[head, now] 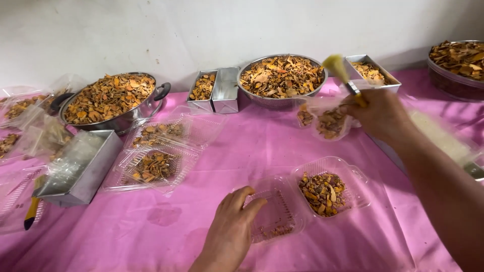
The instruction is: Manually filling small plastic bags with dried herbs and using a brush to arrange herbs into plastic trays.
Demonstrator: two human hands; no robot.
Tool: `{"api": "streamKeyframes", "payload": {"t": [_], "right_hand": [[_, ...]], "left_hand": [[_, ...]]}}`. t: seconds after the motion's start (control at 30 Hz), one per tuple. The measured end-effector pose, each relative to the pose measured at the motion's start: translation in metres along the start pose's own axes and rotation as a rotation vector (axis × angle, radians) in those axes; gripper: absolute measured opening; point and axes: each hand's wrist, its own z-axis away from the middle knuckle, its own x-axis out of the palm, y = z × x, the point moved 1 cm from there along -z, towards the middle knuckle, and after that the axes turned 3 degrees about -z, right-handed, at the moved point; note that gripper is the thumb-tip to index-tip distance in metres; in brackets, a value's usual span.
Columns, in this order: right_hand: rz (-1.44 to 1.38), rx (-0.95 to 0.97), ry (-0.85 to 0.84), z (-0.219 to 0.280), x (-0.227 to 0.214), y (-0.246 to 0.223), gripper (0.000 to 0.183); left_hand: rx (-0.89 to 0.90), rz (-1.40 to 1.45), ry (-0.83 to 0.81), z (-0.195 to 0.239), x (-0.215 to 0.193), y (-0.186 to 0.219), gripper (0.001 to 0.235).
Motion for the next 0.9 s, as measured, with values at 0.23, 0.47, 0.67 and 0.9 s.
{"api": "streamKeyframes", "payload": {"t": [0.23, 0.47, 0.67, 0.9], "right_hand": [[-0.258, 0.034, -0.159, -0.047, 0.079, 0.063, 0.021], [-0.073, 0.129, -0.084, 0.025, 0.001, -0.004, 0.042], [0.024, -0.14, 0.098, 0.072, -0.039, 0.054, 0.035], [-0.231, -0.019, 0.078, 0.132, -0.069, 0.075, 0.026]], "left_hand": [[0.185, -0.047, -0.377, -0.055, 0.0, -0.014, 0.076], [0.427, -0.318, -0.523, -0.1, 0.017, -0.011, 0.107], [0.552, -0.242, -0.445, -0.127, 0.064, -0.029, 0.039], [0.201, -0.183, -0.647, -0.107, 0.028, 0.005, 0.035]]}}
